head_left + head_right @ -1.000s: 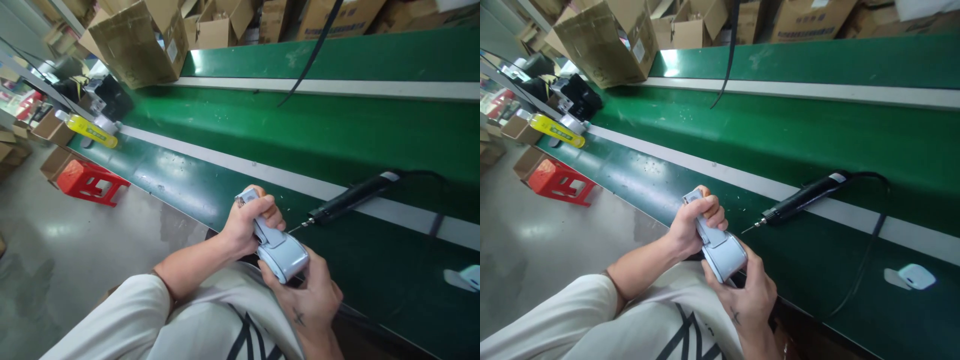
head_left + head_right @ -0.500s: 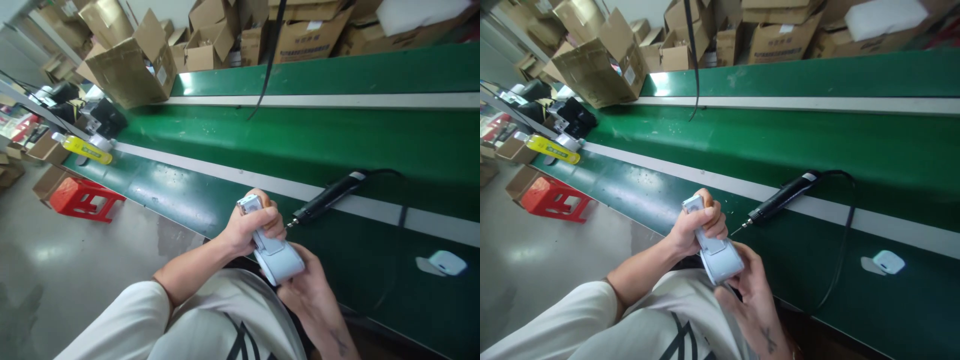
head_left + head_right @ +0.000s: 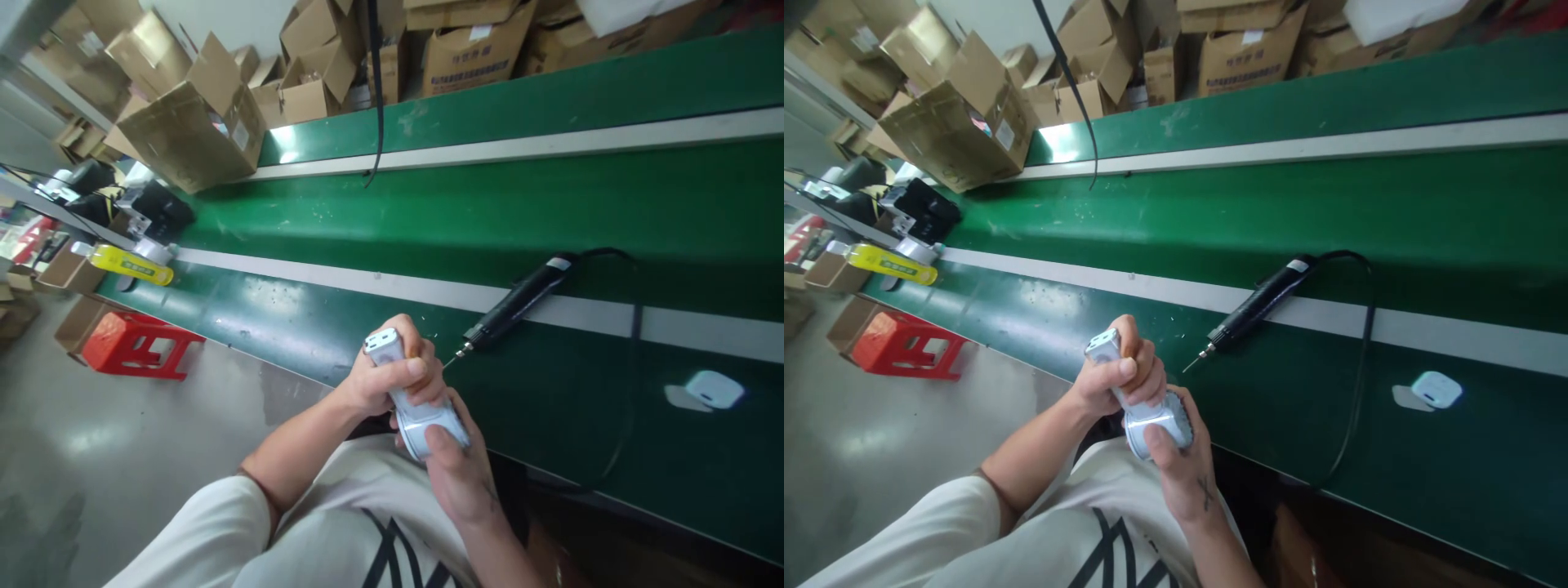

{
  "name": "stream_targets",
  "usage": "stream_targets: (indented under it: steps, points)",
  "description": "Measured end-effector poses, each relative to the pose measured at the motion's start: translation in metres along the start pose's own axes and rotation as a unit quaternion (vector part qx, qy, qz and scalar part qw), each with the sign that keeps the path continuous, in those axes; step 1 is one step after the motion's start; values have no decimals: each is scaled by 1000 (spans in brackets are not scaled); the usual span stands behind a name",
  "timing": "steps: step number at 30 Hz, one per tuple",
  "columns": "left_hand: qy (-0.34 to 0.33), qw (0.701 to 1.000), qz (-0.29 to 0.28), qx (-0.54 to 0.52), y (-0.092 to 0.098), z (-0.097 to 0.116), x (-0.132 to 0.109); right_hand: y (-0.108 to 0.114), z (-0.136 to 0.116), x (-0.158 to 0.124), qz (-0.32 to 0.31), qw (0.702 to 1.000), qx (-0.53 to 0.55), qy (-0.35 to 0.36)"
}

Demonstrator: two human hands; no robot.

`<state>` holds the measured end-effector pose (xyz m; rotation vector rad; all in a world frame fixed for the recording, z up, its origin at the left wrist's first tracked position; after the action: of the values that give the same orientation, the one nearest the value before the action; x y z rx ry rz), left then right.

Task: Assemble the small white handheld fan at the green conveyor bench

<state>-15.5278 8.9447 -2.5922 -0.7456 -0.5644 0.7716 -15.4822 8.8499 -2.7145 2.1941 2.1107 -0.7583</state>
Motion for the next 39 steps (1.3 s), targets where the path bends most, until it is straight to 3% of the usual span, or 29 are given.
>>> stream_targets:
  steps: [6, 12, 14, 19, 22, 29, 33, 37, 39]
  points:
    - [-10, 998, 60, -19, -1, 16, -2, -8, -35, -11, 51, 996, -70, 32]
    - [-7, 999, 51, -1, -17, 27, -3, -17, -65, -16, 61, 992, -83, 74]
    - [-12, 998, 61, 15, -17, 28, -4, -17, -57, -16, 62, 994, -62, 61]
    - [-14, 985, 160, 67, 0, 24, -6, -27, -9, -12, -22, 994, 91, -54]
    - [15, 980, 186, 69, 5, 15, -5, -21, 5, -11, -17, 992, 102, -70]
    - [90, 947, 303, 59, 33, -9, -6, -22, 10, -9, 37, 979, 159, -123]
    - [107, 933, 335, 78, 49, -24, 1, -13, 10, -3, 91, 971, 174, -139]
    - [66, 914, 374, 146, 64, -20, 3, -12, 7, 1, 74, 967, 184, -163]
    - [81, 909, 359, 194, 62, -15, 3, -15, 4, -1, 35, 965, 186, -183]
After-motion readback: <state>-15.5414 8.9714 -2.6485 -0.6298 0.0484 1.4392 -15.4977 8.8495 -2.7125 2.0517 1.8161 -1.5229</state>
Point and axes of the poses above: each hand's wrist, its own x-axis towards the middle knuckle, its own y-axis out of the back of the hand, z = x × y, the point moved 10 cm from there along x, towards the middle knuckle, and after that the axes turned 3 degrees about y, right-handed, at the moved point
